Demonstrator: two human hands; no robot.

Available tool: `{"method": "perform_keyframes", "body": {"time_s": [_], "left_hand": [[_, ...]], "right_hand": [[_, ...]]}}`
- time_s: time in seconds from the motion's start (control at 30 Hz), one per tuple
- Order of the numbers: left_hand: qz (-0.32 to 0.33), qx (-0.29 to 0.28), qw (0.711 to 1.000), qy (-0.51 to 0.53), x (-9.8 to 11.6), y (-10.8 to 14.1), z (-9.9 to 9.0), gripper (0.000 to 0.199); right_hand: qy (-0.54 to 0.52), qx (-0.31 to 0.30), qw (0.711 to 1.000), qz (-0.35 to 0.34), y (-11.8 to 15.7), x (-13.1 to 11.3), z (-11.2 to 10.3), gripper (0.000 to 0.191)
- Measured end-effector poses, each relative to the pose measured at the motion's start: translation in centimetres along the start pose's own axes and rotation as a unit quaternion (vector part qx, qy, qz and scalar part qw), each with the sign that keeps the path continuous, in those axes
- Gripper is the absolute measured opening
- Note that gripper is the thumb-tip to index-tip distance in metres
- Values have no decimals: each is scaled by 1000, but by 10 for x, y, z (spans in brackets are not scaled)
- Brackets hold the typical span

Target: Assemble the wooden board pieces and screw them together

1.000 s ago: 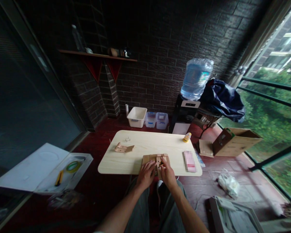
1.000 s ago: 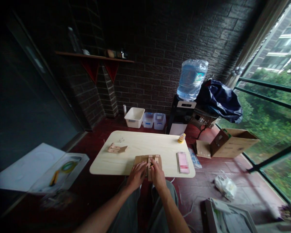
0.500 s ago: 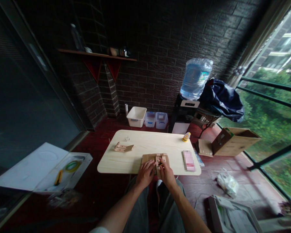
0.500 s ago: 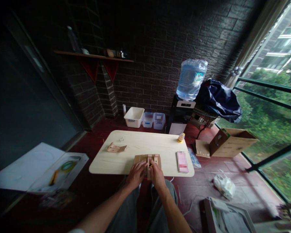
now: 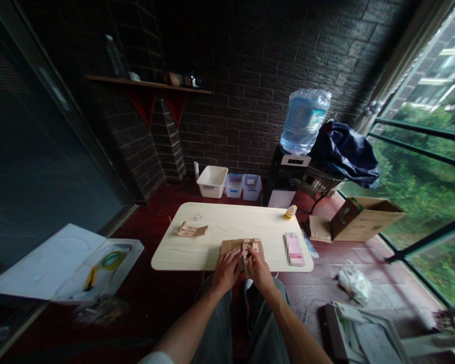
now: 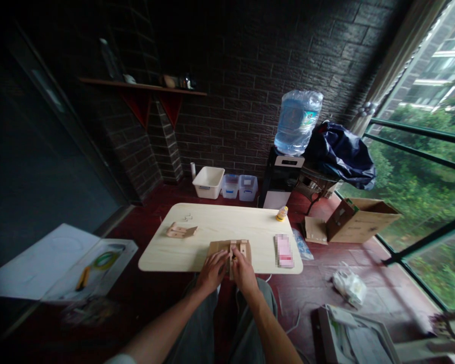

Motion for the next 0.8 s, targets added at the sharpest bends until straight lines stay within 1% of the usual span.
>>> {"method": "perform_keyframes", "body": {"time_s": [0.1, 0.17, 0.37, 0.57, 0.63, 0.7, 0.8], "left_hand": [[0, 2, 1000, -2, 0, 0, 0, 45], [3, 4, 1000, -3, 0, 0, 0, 45], [11, 6, 1000, -11, 1, 0, 0, 45], [18, -1, 1000, -6, 1, 2, -2, 46], [15, -8, 1000, 1, -2, -4, -2, 46], [5, -14, 1000, 7, -8, -18, -1, 44], [-32, 17, 999, 0, -19, -47, -2, 46]], "right_hand": [[-7, -48, 999, 18, 0, 3, 2, 54], [-6, -56, 998, 29, -1, 5, 2, 55], [10, -42, 999, 10, -6, 3, 2, 53], [26, -29, 999, 13, -7, 2, 0, 53], [24, -30, 999, 11, -7, -2, -2, 53], [22, -30, 999, 5, -7, -9, -5, 54], [22, -21, 1000, 1, -7, -20, -9, 54]]}}
Point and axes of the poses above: each hand's wrist, its own y-axis away from the middle knuckle, its own z-axis out of the palm, x = y × z, the point moved 5 cm from there along -y, towards the middle knuckle, and after that the axes turned 2 degrees about x, right-handed, at the moved point
